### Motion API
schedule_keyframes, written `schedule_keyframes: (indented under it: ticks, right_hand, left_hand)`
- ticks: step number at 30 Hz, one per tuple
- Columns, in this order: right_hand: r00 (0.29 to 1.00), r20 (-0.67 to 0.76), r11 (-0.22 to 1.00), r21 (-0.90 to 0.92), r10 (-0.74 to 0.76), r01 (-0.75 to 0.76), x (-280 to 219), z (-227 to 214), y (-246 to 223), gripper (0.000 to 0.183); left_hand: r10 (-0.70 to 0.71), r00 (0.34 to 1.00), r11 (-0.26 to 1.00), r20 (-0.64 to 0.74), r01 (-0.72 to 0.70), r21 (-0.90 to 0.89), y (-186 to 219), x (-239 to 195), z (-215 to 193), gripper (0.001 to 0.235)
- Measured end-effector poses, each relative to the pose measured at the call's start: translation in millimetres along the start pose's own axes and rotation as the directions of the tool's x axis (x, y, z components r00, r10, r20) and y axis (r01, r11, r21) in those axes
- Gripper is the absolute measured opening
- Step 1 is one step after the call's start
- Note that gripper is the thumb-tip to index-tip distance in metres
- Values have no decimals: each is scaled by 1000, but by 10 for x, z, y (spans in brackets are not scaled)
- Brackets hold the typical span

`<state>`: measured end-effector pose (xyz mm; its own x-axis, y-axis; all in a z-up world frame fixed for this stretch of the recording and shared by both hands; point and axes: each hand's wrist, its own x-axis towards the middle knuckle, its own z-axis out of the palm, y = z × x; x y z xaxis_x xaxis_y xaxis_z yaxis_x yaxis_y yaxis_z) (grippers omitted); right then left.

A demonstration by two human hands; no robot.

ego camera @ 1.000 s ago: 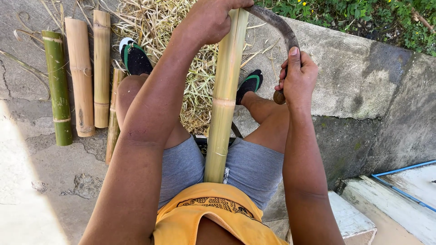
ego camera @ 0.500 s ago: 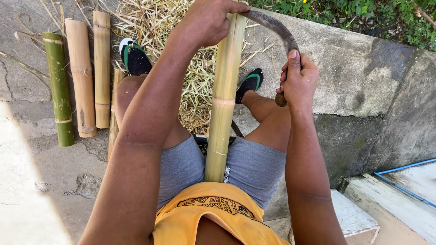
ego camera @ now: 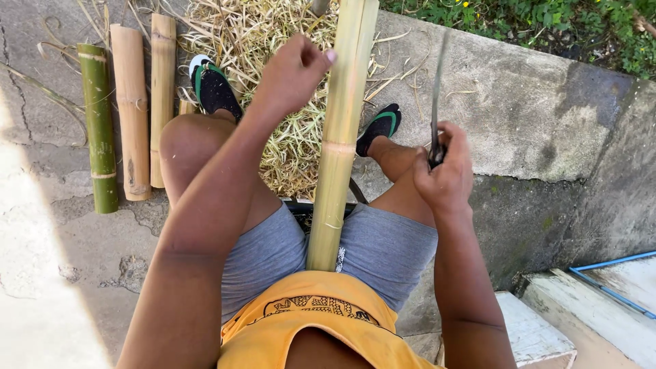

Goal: Scraping and shaving the outer green layer off bamboo poles using a curved knife.

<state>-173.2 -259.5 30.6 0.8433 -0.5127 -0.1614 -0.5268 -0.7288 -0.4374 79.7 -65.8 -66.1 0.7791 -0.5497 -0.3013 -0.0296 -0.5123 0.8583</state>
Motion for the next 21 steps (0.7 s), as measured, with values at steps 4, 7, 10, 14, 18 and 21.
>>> schedule_keyframes:
  ticks: [4, 7, 10, 14, 18, 21]
  right_hand:
    - [964, -82, 956, -178, -252, 234, -40, -170, -262, 57]
    - [950, -94, 942, -190, -297, 275, -31, -250, -322, 59]
    - [995, 27, 971, -216, -96, 99, -56, -87, 60, 25]
    - [966, 40, 924, -283, -257, 257, -65, -101, -48, 25]
    - [945, 83, 844, -430, -316, 320, 58, -212, -377, 25]
    - [922, 76, 808, -457, -381, 371, 123, -214, -413, 22]
  left_hand:
    - [-74, 992, 997, 103, 77, -29, 112, -187, 190, 48]
    - [-102, 930, 893, 353, 241, -379, 245, -241, 222, 54]
    - [-86, 927, 826, 364, 270, -494, 240, -193, 265, 53]
    - [-103, 980, 965, 173, 141, -222, -52, -138, 443, 52]
    - [86, 985, 968, -148, -118, -220, -78, -40, 580, 58]
    - [-272, 898, 668, 347, 436, -603, 293, -91, 361, 99]
